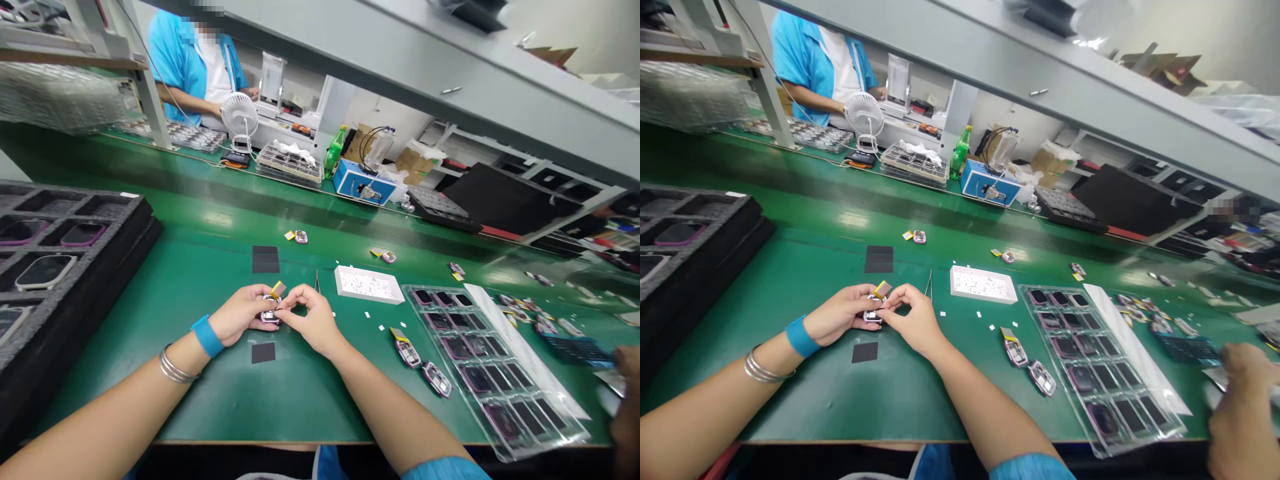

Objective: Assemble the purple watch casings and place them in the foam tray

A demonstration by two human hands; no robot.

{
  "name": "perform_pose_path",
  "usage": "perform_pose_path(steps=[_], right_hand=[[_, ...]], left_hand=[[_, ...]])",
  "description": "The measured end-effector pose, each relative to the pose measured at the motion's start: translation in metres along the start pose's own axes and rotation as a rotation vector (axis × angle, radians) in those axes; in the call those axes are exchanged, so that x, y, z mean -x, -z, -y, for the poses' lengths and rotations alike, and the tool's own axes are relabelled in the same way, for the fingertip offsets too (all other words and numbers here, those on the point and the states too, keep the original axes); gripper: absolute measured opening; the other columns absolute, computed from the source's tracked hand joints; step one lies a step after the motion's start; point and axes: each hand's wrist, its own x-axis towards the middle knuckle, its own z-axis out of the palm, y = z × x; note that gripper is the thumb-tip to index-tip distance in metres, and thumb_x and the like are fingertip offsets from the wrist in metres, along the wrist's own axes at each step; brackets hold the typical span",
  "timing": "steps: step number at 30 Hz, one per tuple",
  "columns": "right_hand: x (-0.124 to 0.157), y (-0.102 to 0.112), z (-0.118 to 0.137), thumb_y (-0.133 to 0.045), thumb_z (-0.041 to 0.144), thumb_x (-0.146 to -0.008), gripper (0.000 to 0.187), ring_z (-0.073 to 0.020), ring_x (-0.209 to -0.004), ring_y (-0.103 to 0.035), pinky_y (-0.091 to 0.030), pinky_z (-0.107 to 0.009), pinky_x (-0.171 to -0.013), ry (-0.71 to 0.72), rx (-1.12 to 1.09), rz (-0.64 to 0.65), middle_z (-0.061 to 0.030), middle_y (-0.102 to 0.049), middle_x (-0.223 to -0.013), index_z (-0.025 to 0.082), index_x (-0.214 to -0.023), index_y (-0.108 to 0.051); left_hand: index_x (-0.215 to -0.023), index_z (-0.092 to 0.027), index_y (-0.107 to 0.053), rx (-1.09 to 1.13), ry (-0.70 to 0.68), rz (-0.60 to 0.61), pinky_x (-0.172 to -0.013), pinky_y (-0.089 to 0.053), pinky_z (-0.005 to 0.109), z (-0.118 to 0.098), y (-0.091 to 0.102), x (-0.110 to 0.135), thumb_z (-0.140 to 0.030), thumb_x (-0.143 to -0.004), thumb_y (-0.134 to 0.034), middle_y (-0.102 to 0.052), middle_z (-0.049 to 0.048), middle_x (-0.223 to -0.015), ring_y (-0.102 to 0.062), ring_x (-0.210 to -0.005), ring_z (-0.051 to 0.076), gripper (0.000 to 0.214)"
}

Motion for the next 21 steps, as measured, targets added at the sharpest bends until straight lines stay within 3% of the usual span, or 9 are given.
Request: perform_pose_path(steps=[9,13,17,19,21], right_hand=[[0.0006,-0.0046,-0.0023,-0.069,0.019,-0.069,0.016,-0.0133,-0.068,-0.06,-0.049,-0.027,-0.069,0.062,0.082,-0.031,0.0004,-0.065,-0.075,0.019,-0.074,-0.054],[0.004,-0.009,0.0007,-0.065,0.015,-0.072,0.01,-0.014,-0.069,-0.059,-0.048,-0.028,-0.07,0.117,0.237,-0.059,0.0008,-0.063,-0.073,0.02,-0.073,-0.056],[0.0054,-0.0085,0.005,-0.067,0.015,-0.069,0.016,-0.0207,-0.091,-0.055,-0.044,-0.037,-0.085,0.194,0.488,-0.135,-0.0039,-0.061,-0.088,0.021,-0.081,-0.059],[0.0026,-0.005,0.004,-0.073,0.019,-0.064,0.035,-0.0226,-0.1,-0.052,-0.043,-0.04,-0.089,0.122,0.449,-0.172,-0.0065,-0.058,-0.104,0.022,-0.096,-0.059],[-0.002,-0.001,0.0008,-0.071,0.029,-0.067,0.04,-0.0204,-0.095,-0.056,-0.046,-0.037,-0.085,-0.02,0.245,-0.124,-0.0064,-0.059,-0.106,0.022,-0.104,-0.057]], left_hand=[[-0.084,-0.013,-0.056,-0.022,-0.001,-0.006,-0.06,-0.056,0.026,-0.0008,-0.0002,-0.0007,-0.019,-0.07,-0.067,-0.062,0.0028,-0.071,-0.061,-0.06,0.011,0.019],[-0.083,-0.012,-0.056,0.008,-0.011,-0.013,-0.061,-0.056,0.027,0.0002,0.0006,-0.0001,-0.019,-0.069,-0.068,-0.061,0.0016,-0.069,-0.06,-0.059,0.011,0.02],[-0.085,-0.013,-0.057,0.013,-0.023,-0.022,-0.059,-0.056,0.026,0.0001,0.0005,0.0004,-0.018,-0.067,-0.07,-0.063,0.0025,-0.072,-0.059,-0.058,0.011,0.023],[-0.087,-0.013,-0.057,-0.006,-0.011,-0.007,-0.058,-0.055,0.025,0.0,-0.0002,0.0005,-0.019,-0.067,-0.071,-0.065,0.0044,-0.076,-0.062,-0.062,0.013,0.025],[-0.087,-0.013,-0.057,-0.022,0.002,0.015,-0.059,-0.055,0.025,0.0,-0.0007,0.0005,-0.02,-0.068,-0.071,-0.066,0.0054,-0.076,-0.065,-0.067,0.016,0.025]])
